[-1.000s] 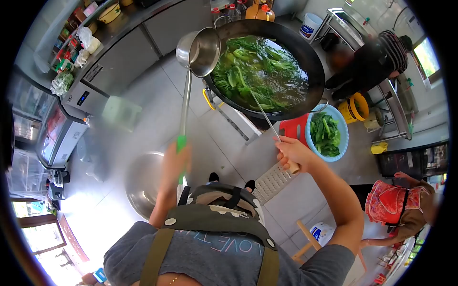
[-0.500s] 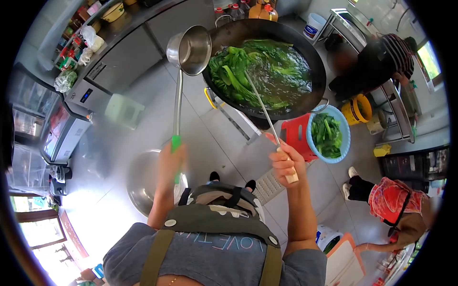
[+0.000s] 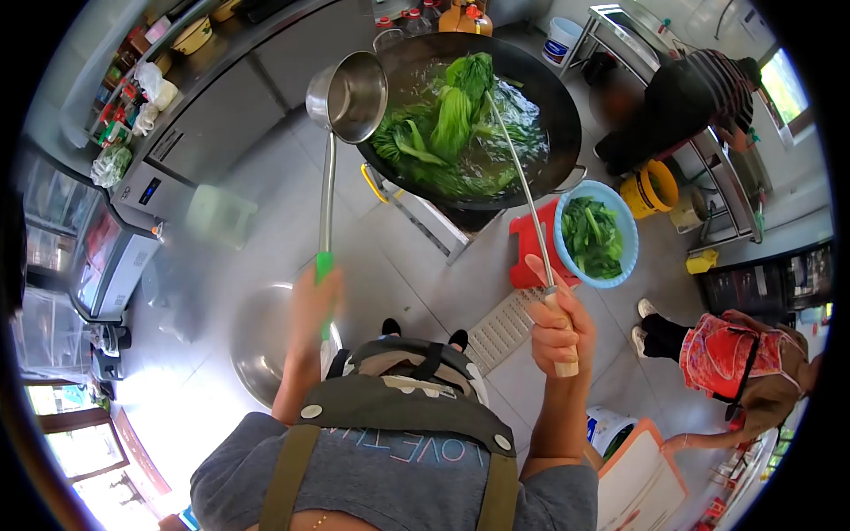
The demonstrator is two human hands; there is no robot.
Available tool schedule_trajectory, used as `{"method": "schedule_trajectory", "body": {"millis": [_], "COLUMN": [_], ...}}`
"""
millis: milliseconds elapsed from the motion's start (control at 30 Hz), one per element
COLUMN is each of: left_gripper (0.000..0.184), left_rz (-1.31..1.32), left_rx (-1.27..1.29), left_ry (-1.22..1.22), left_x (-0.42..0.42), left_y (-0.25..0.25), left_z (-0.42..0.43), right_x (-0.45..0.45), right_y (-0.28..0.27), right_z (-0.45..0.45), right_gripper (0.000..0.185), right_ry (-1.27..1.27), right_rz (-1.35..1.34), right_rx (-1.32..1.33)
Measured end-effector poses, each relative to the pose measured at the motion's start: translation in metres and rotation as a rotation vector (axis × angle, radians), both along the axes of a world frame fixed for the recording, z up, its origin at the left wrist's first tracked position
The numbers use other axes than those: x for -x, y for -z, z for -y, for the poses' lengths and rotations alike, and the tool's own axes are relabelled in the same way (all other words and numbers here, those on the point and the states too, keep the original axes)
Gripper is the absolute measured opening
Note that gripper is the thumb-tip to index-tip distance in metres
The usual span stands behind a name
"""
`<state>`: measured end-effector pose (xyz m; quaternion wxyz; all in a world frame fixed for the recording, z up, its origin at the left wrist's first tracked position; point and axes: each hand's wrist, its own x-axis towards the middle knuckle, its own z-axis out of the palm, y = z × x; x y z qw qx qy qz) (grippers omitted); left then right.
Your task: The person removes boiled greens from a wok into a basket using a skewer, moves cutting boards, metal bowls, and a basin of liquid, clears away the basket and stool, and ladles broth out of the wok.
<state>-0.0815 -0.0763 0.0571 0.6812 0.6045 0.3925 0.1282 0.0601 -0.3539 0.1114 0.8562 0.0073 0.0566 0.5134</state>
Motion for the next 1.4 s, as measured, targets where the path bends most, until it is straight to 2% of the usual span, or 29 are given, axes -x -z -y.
{"method": "schedule_trajectory", "body": {"millis": [433, 633, 900, 1000, 1033, 1133, 1267, 1333, 1400], "left_gripper": [0.015, 0.016, 0.016, 0.016, 0.016, 0.015, 0.015, 0.015, 0.014], "left_rz": [0.041, 0.037, 0.026, 0.028, 0.062, 0.152, 0.071, 0.014, 0.009], "left_rx": [0.063, 0.065, -0.005, -0.09, -0.027, 0.178, 0.032, -0.051, -0.038], "left_ry": [0.072, 0.105, 0.021, 0.141, 0.101, 0.01, 0.039, 0.066, 0.074], "left_x": [-0.015, -0.022, -0.033, -0.038, -0.041, -0.045, -0.051, -0.054, -0.054], "left_y": [0.001, 0.003, 0.017, 0.034, 0.038, 0.044, 0.032, 0.031, 0.034], "left_z": [0.028, 0.041, 0.065, 0.059, 0.062, 0.066, 0.075, 0.077, 0.076], "right_x": [0.001, 0.003, 0.02, 0.028, 0.029, 0.032, 0.02, -0.001, -0.019], "right_y": [-0.035, -0.027, -0.017, -0.021, -0.023, -0.023, 0.004, 0.036, 0.111], "right_z": [0.049, 0.074, 0.13, 0.154, 0.162, 0.184, 0.204, 0.198, 0.202], "right_gripper": [0.051, 0.048, 0.049, 0.048, 0.048, 0.047, 0.045, 0.043, 0.042], "right_ry": [0.097, 0.119, 0.299, 0.383, 0.411, 0.47, 0.411, 0.316, 0.192], "right_rz": [0.242, 0.076, 0.114, 0.128, 0.136, 0.187, 0.327, 0.42, 0.499], "right_rx": [-0.06, -0.085, -0.002, 0.059, 0.089, 0.298, 0.964, 1.384, 1.724]}}
